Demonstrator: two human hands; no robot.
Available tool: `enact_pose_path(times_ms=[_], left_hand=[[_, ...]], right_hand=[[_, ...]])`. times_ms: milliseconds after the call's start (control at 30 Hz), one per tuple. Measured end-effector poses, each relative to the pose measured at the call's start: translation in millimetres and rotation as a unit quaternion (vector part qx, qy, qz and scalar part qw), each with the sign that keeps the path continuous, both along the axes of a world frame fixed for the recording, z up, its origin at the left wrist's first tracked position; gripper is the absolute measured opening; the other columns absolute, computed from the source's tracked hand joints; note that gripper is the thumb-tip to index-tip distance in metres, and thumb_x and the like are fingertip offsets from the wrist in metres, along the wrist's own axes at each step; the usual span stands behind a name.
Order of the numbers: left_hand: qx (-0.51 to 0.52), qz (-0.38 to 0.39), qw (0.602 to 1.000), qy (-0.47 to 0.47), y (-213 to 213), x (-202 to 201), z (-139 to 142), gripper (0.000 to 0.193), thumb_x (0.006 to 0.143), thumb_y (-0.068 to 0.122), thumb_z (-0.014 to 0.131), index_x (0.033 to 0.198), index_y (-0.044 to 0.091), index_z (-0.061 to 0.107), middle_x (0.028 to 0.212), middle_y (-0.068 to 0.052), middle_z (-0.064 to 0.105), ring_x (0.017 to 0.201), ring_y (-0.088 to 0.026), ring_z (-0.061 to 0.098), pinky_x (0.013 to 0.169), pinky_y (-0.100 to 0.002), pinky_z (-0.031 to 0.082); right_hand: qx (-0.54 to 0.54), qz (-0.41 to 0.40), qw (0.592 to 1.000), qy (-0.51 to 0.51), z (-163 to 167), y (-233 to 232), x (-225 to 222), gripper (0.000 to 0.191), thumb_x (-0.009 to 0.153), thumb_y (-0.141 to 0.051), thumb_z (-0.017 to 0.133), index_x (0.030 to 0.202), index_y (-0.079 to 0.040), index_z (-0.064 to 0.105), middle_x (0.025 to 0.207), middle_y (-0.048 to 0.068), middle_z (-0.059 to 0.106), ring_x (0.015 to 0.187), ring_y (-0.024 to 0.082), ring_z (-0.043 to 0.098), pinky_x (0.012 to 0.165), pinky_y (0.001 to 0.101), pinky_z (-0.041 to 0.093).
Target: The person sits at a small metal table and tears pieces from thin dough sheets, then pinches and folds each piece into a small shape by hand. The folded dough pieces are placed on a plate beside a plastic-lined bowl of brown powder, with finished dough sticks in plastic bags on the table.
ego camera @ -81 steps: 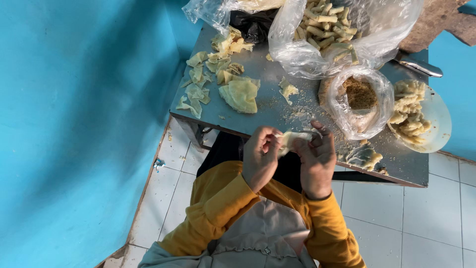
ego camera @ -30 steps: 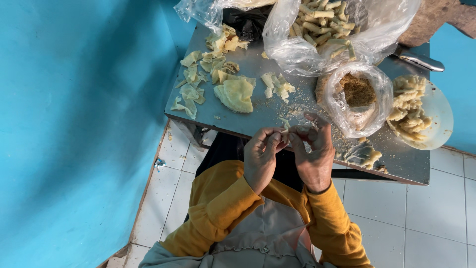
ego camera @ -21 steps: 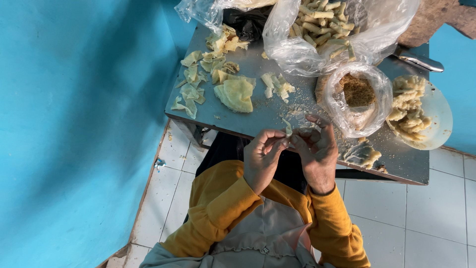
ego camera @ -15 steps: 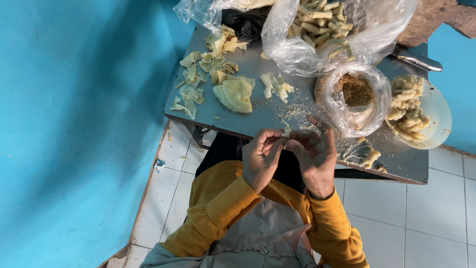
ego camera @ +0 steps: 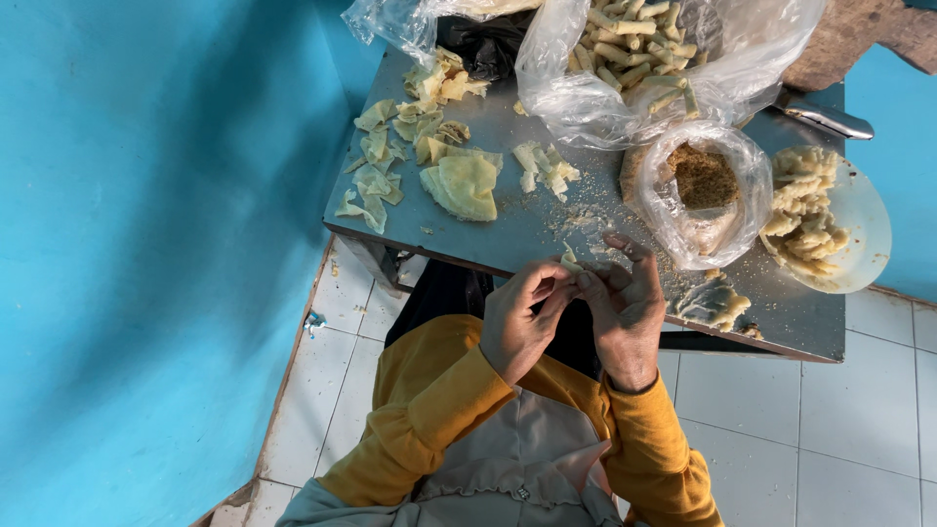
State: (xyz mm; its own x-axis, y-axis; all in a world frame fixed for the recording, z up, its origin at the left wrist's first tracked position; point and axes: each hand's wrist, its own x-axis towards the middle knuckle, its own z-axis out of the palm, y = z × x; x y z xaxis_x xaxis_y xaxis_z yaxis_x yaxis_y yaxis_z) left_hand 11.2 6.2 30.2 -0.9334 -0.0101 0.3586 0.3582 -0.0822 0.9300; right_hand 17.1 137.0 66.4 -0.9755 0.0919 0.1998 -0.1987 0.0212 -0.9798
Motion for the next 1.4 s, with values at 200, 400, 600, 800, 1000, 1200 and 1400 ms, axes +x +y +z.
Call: enact_pose_path(times_ms=[200,400,600,800,1000,1200,1400], left_hand=[[0.033,-0.025,0.999,-0.014,1,2,-7,0.024,0.1,0.003,0.068,0.121,0.0,0.056,0.123,-0.016,0.071,0.111,-0.02,0.074,0.095,-0.032,0.063],[-0.037,0.002,0.999,-0.01,0,1,-6,0.014,0.105,0.007,0.063,0.116,0.002,0.058,0.107,-0.013,0.076,0.096,-0.018,0.079,0.081,-0.03,0.066],[-0.081,0.024,0.993,0.079,2,0,-2,0.02,0.102,0.004,0.066,0.117,0.002,0.053,0.1,-0.014,0.074,0.093,-0.026,0.079,0.077,-0.033,0.065],[-0.145,0.044,0.98,0.133,-2,-3,-2,0.02,0.098,-0.004,0.064,0.114,0.002,0.053,0.095,-0.016,0.072,0.082,-0.034,0.075,0.068,-0.038,0.06],[-0.054,-0.01,0.997,0.053,-1,1,-4,0.015,0.104,0.003,0.06,0.114,0.001,0.049,0.092,-0.015,0.07,0.083,-0.026,0.078,0.066,-0.033,0.063],[-0.028,-0.027,0.999,-0.003,4,6,-9,0.012,0.107,0.007,0.056,0.113,0.001,0.048,0.084,-0.011,0.067,0.076,-0.016,0.074,0.068,-0.029,0.061],[-0.035,0.025,0.996,-0.073,6,5,-21,0.012,0.105,0.007,0.055,0.114,0.001,0.052,0.084,-0.008,0.068,0.071,-0.013,0.069,0.063,-0.028,0.058]], right_hand=[[0.044,-0.004,0.999,0.009,-1,6,2,0.045,0.102,0.012,0.054,0.144,0.001,0.043,0.107,0.018,0.073,0.098,0.017,0.071,0.089,0.029,0.06],[0.059,-0.004,0.998,0.004,1,5,4,0.044,0.103,0.012,0.053,0.144,0.002,0.042,0.105,0.018,0.073,0.098,0.018,0.072,0.09,0.0305,0.062],[0.15,-0.038,0.988,0.018,4,6,9,0.054,0.097,0.013,0.059,0.146,-0.001,0.041,0.104,0.018,0.075,0.099,0.015,0.071,0.087,0.0263,0.057],[0.145,-0.032,0.989,0.016,5,4,12,0.056,0.096,0.013,0.059,0.147,-0.002,0.04,0.103,0.017,0.075,0.099,0.014,0.07,0.089,0.0259,0.057],[-0.014,-0.027,0.999,-0.03,2,7,9,0.051,0.099,0.014,0.056,0.147,0.0,0.041,0.108,0.017,0.072,0.097,0.02,0.073,0.089,0.0316,0.062],[0.035,-0.019,0.998,0.05,-9,-2,7,0.058,0.102,0.012,0.058,0.153,-0.001,0.035,0.111,0.017,0.068,0.098,0.019,0.069,0.09,0.0309,0.06],[-0.039,-0.046,0.998,0.01,-15,3,7,0.055,0.099,0.012,0.056,0.149,-0.003,0.037,0.112,0.013,0.066,0.098,0.019,0.069,0.086,0.0295,0.06]])
